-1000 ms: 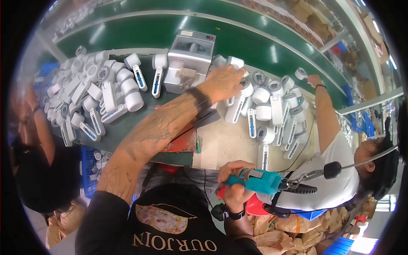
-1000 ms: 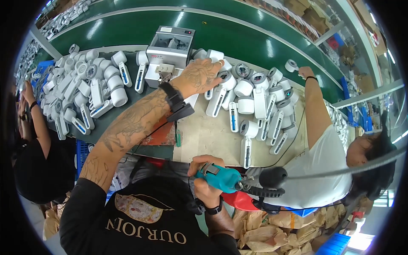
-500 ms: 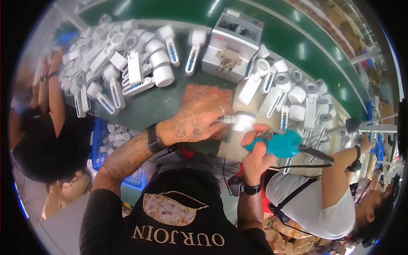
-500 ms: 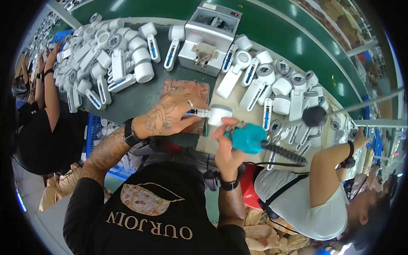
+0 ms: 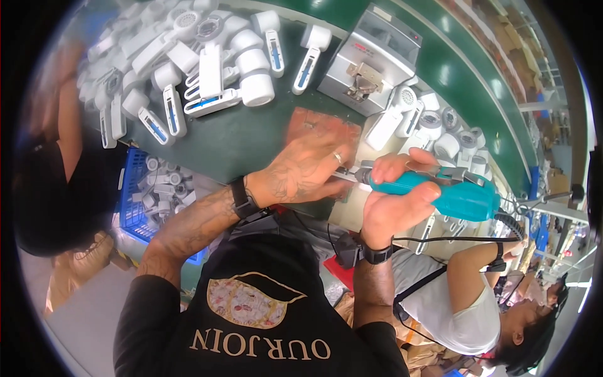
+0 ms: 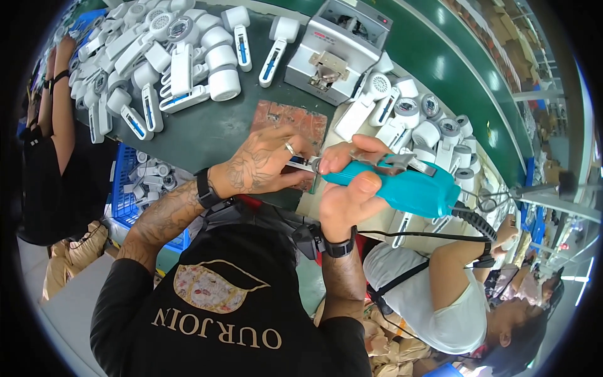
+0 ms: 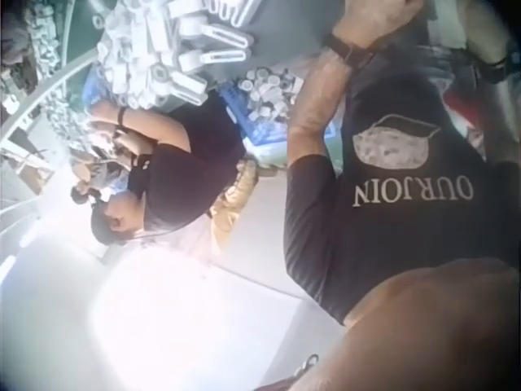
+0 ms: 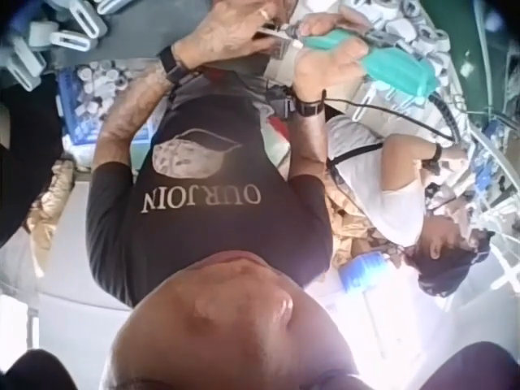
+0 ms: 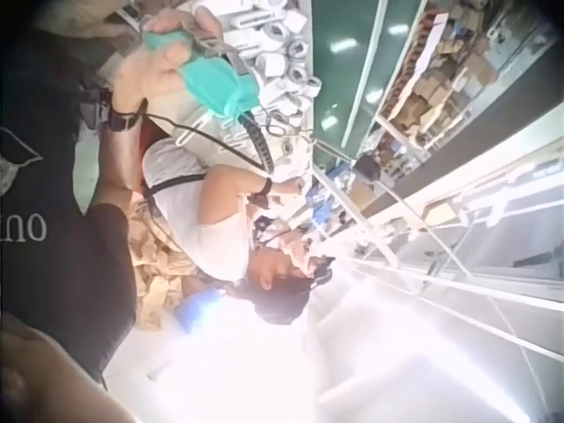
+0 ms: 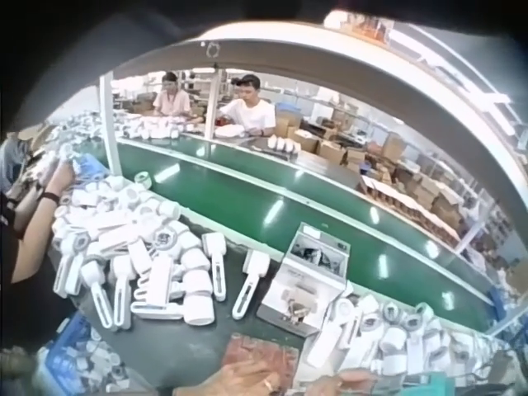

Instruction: Assembling small plastic white components using a power screwdriver on a manufacturing line.

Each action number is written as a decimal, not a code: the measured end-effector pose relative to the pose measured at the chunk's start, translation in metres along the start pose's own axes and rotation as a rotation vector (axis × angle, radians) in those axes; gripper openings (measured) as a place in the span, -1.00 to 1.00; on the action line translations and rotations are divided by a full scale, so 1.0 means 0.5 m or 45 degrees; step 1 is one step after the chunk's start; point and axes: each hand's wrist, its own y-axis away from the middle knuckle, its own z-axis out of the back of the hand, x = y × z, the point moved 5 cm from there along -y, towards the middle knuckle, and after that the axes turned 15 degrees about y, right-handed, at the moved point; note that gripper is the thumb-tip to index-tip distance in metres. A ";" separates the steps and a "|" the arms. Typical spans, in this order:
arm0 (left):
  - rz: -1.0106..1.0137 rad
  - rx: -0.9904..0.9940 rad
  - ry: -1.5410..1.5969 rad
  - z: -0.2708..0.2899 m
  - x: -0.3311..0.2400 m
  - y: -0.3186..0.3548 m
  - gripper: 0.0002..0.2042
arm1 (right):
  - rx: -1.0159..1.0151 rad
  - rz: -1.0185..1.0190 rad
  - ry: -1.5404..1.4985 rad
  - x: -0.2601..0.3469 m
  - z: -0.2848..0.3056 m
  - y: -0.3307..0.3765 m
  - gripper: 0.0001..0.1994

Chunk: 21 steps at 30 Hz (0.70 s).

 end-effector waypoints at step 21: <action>0.025 0.146 0.131 -0.006 0.021 0.002 -0.70 | 0.163 0.070 -0.030 -0.025 -0.014 -0.009 -0.30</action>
